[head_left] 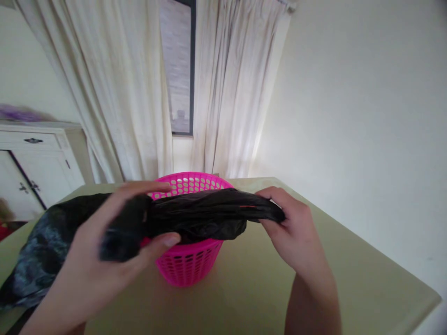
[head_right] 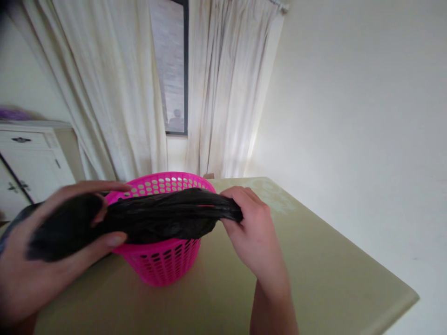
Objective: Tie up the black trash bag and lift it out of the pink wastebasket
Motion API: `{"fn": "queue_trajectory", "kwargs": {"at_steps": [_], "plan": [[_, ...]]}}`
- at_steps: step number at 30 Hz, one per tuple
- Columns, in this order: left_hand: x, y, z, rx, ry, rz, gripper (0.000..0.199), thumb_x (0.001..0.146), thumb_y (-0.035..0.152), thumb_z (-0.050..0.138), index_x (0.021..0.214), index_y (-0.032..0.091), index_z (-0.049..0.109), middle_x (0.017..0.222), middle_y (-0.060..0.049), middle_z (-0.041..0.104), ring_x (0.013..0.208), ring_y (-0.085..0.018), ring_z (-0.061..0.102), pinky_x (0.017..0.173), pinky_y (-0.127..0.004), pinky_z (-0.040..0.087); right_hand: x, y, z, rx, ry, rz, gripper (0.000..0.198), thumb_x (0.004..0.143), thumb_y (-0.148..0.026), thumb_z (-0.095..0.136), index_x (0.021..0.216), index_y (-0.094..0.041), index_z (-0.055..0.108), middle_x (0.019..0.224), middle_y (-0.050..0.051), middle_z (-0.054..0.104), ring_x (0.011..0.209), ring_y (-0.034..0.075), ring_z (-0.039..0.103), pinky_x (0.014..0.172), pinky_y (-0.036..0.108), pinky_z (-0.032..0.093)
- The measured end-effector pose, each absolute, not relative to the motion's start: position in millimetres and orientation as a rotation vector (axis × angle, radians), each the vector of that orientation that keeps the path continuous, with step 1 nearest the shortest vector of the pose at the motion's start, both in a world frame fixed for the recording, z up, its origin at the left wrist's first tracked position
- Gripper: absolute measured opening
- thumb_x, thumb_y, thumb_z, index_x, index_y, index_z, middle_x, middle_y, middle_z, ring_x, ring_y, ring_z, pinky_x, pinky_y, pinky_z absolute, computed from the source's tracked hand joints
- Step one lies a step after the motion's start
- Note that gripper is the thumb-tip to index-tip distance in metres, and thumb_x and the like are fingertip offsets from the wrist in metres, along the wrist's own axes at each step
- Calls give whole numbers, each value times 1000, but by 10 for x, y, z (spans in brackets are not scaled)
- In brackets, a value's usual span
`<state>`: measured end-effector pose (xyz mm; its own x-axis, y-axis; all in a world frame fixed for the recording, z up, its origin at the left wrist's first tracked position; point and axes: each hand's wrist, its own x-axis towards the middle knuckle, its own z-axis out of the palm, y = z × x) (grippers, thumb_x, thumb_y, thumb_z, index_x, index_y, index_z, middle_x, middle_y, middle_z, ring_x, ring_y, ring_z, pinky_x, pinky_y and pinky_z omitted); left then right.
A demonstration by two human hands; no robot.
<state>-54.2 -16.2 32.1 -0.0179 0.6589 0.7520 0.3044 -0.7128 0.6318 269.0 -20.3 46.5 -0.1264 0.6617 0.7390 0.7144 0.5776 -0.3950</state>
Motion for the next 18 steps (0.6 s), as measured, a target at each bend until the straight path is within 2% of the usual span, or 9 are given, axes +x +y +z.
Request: {"fn": "queue_trajectory", "kwargs": {"at_steps": [2, 4, 6, 8, 10, 11, 14, 16, 18], "plan": [[-564, -133, 286, 2459, 1156, 1600, 49, 84, 35, 89, 131, 37, 80, 122, -3, 81, 109, -32, 74, 99, -44, 61, 2752, -238, 491, -1086, -1771, -107, 26, 86, -8, 68, 104, -25, 73, 96, -1, 74, 85, 19, 68, 75, 31, 48], [-583, -88, 265, 2675, 1131, 1536, 42, 90, 28, 74, 130, 39, 79, 119, -3, 83, 106, -35, 76, 95, -49, 61, 2855, -262, 502, -1100, -1705, -189, 23, 87, -8, 72, 102, -26, 75, 95, -1, 73, 84, 18, 67, 75, 30, 49], [-578, -57, 247, 2696, 1122, 1562, 42, 89, 23, 66, 125, 39, 79, 114, -3, 84, 101, -35, 76, 89, -49, 61, 2927, -271, 492, -1037, -1671, -156, 20, 93, -10, 74, 101, -27, 78, 96, -1, 73, 87, 18, 68, 78, 31, 51], [-543, -59, 221, 2673, 1177, 1561, 41, 91, 20, 62, 125, 38, 77, 117, -2, 83, 105, -34, 76, 93, -48, 61, 2895, -258, 456, -817, -1660, 5, 20, 102, -14, 70, 107, -31, 80, 106, 2, 74, 100, 21, 70, 88, 35, 56], [-491, -88, 187, 2674, 1207, 1515, 41, 94, 16, 61, 126, 37, 76, 124, -1, 80, 113, -31, 76, 100, -46, 60, 2750, -204, 397, -589, -1676, 226, 18, 106, -23, 71, 119, -33, 76, 124, 4, 72, 120, 25, 69, 103, 43, 59], [-469, -107, 171, 2678, 1205, 1483, 42, 94, 14, 61, 127, 36, 75, 128, -1, 79, 117, -30, 76, 103, -44, 60, 2654, -154, 362, -529, -1696, 329, 24, 103, -29, 76, 126, -34, 70, 132, 5, 69, 127, 27, 67, 108, 46, 58], [-451, -163, 141, 2645, 1187, 1454, 47, 90, 11, 63, 129, 35, 74, 132, -2, 77, 122, -28, 76, 104, -39, 61, 2424, 96, 253, -590, -1626, 465, 64, 93, -42, 90, 140, -36, 47, 147, 7, 61, 135, 27, 65, 112, 47, 60], [-477, -197, 144, 2594, 1204, 1490, 51, 88, 12, 64, 133, 36, 71, 133, -2, 77, 126, -29, 75, 104, -39, 62, 2395, 298, 193, -670, -1418, 385, 72, 94, -49, 89, 142, -37, 37, 152, 8, 57, 134, 24, 66, 112, 47, 60], [-499, -231, 161, 2557, 1213, 1524, 53, 89, 14, 64, 136, 38, 69, 135, -1, 76, 129, -29, 74, 106, -39, 61, 2448, 437, 158, -697, -1261, 325, 76, 94, -59, 86, 147, -37, 35, 154, 10, 57, 136, 25, 66, 115, 49, 59]]}}
